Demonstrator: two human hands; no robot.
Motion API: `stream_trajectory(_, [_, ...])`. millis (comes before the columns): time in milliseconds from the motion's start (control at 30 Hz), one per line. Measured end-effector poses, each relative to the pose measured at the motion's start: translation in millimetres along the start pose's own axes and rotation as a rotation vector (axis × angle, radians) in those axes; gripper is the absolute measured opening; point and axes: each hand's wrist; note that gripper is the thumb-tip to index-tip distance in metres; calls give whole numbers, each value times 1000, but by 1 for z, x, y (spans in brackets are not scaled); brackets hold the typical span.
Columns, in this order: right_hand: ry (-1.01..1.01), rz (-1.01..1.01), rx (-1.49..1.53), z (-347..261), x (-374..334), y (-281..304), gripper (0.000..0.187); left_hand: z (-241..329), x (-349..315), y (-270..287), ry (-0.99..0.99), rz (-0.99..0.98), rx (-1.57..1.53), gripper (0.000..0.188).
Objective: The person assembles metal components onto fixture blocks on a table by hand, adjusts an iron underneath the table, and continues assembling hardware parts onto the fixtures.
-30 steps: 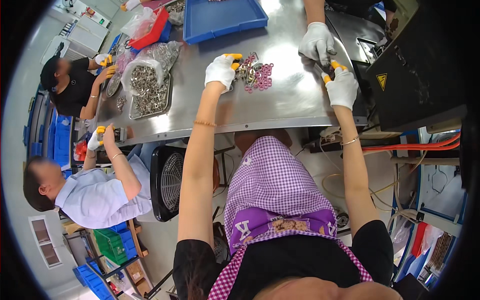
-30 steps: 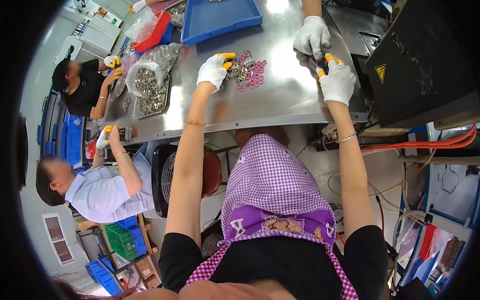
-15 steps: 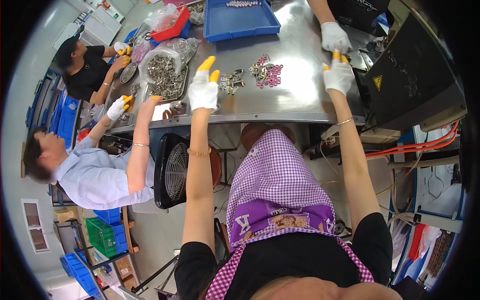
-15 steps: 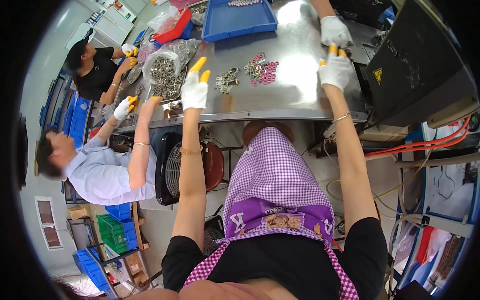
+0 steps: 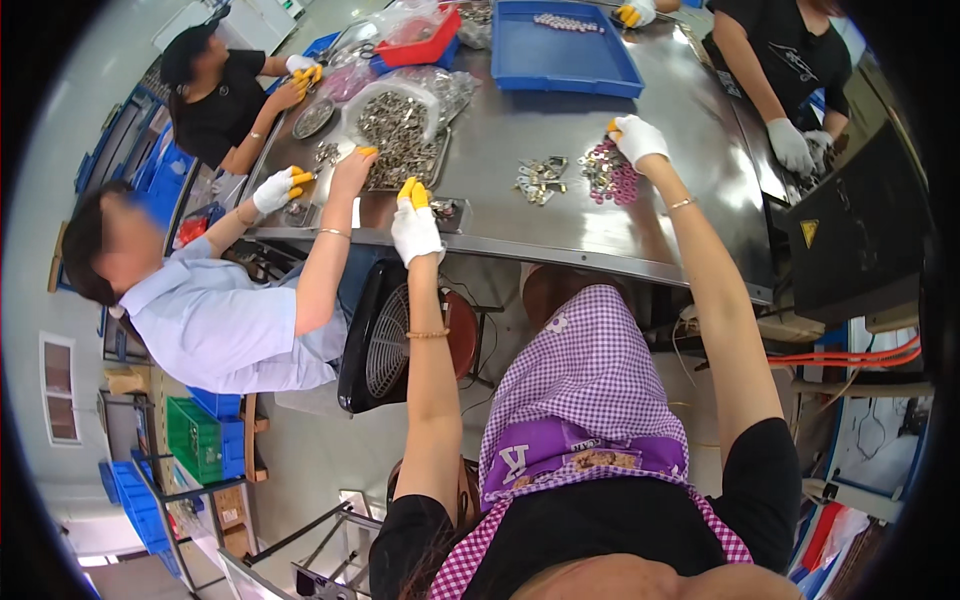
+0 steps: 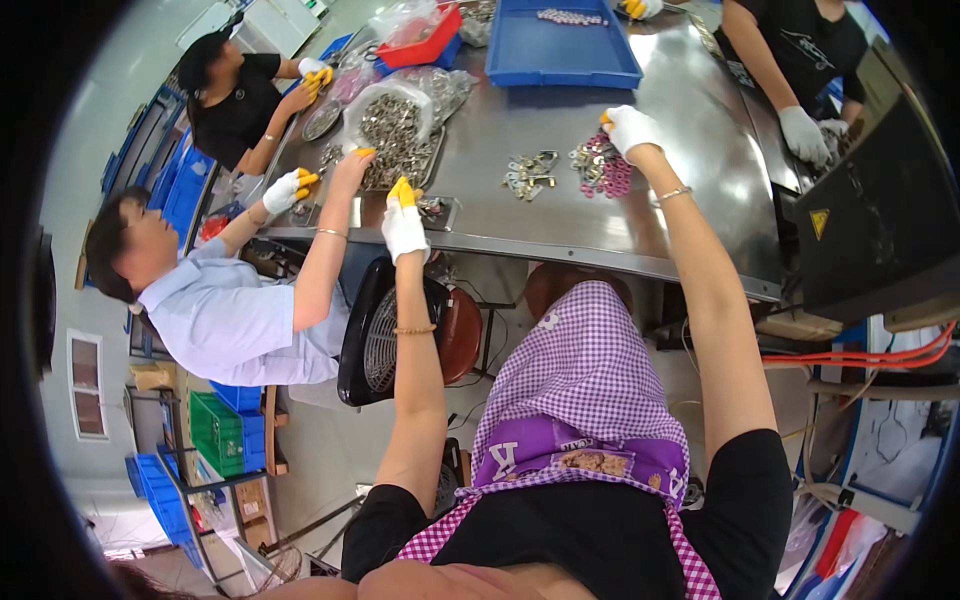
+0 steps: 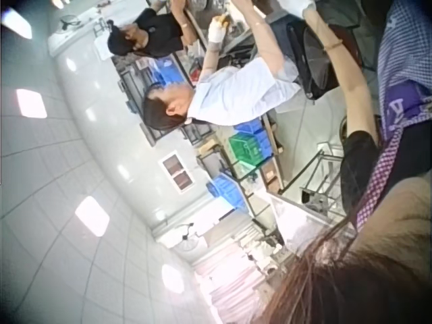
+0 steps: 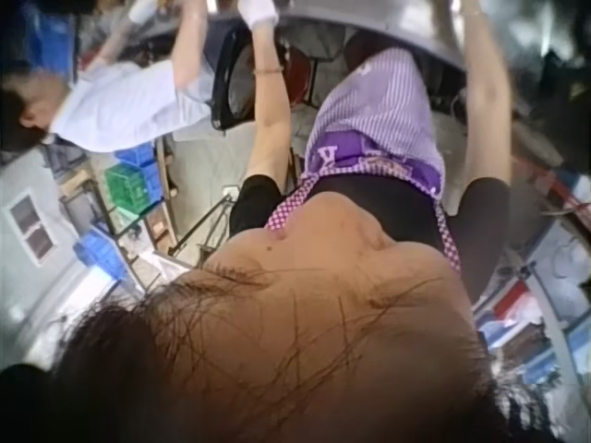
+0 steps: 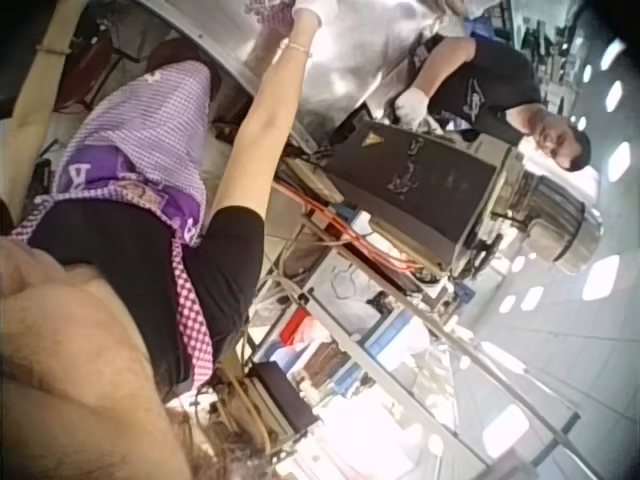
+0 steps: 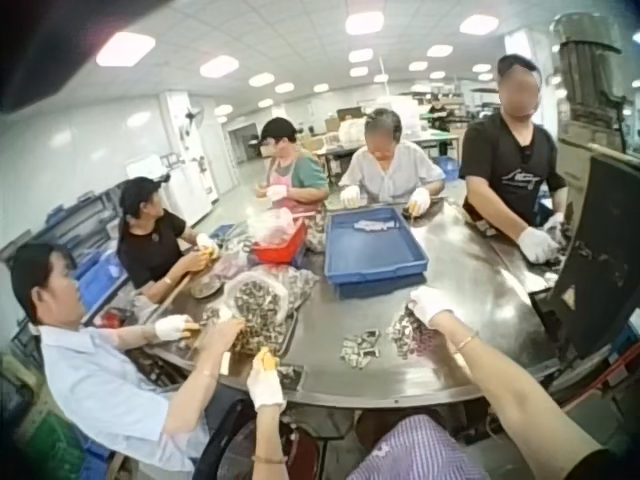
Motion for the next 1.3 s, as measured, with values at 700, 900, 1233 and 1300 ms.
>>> stream_trajectory(700, [374,-80,568,-165,-55,52,33,-3,-32,-36,-176,246,-126,24])
stream_trajectory(900, [-174,178,761,2,-108,10,28,20,-40,-33,-88,142,108,24])
stream_trajectory(1233, [-56,76,12,6,-94,9,29,24,-92,-119,-201,-73,60,37])
stream_trajectory(1300, [-34,35,32,7,-97,12,29,19,-97,-120,-278,-83,-102,38])
Point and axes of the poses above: each hand's wrist, its own x-axis towards the middle knuckle, its own y-axis out of the back of the hand, z = x × y, and after that the axes turned 4 degrees about -z, right-handed
